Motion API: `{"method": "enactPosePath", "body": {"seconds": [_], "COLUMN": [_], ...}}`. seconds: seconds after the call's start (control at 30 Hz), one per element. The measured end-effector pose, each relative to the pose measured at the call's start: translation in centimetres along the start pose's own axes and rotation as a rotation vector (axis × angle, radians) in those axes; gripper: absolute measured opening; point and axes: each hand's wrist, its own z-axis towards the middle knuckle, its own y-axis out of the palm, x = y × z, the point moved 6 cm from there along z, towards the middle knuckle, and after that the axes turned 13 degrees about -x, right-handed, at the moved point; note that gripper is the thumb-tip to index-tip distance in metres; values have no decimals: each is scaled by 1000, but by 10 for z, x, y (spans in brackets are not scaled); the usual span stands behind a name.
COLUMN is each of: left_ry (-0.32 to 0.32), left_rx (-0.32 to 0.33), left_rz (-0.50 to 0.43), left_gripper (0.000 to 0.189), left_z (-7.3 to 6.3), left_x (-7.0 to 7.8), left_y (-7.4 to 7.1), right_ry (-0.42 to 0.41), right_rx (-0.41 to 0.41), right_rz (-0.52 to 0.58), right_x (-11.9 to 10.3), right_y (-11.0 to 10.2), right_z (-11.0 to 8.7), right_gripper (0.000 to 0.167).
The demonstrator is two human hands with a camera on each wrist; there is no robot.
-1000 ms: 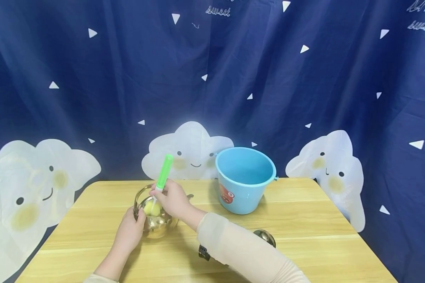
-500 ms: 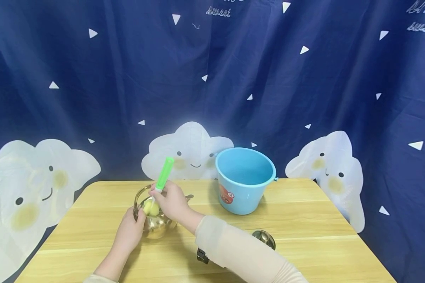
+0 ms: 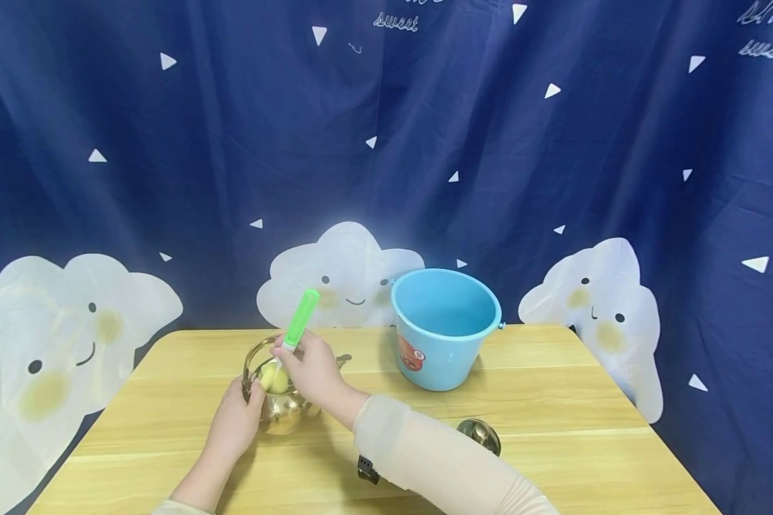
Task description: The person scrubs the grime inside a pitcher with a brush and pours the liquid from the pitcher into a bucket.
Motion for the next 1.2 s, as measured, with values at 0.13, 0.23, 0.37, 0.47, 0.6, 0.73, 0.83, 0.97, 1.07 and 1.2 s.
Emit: {"method": "enactPosePath", "body": {"seconds": [0.13,0.23,0.37,0.47,0.6,0.73,0.83,0.97,1.07,1.2], "left_ry": [-2,-5,-7,-8,1,11,11,11,13,15], "left_rx": [7,10,8,11,16,21,15,2,5,12], "left_rz": [12,13,10,9,7,9,5,-11,-15,-10], "left_gripper": [67,67,68,68,67,67,67,66,66,66], "left_z": [0,0,1,1,1,1,1,2,2,2], "left_x": [-1,-2,-2,-2,-2,-2,-1,-1,-2,-2], "left_y": [0,0,0,0,0,-1,0,0,0,-1], "right_ry": [-6,-8,-5,-10,-32,-49,-55,-62,-67,-86], "right_rx": [6,9,14,20,23,22,26,33,32,20], "right_rz": [-6,-3,6,10,20,35,30,14,0,-30], "right_x": [0,1,2,3,4,4,4,3,2,1], "right_y": [0,1,2,2,3,3,2,2,2,3], "right_z": [-1,-1,-1,-1,-1,-2,-3,-4,-5,-5], "right_gripper": [7,6,5,7,10,12,12,13,12,11]}}
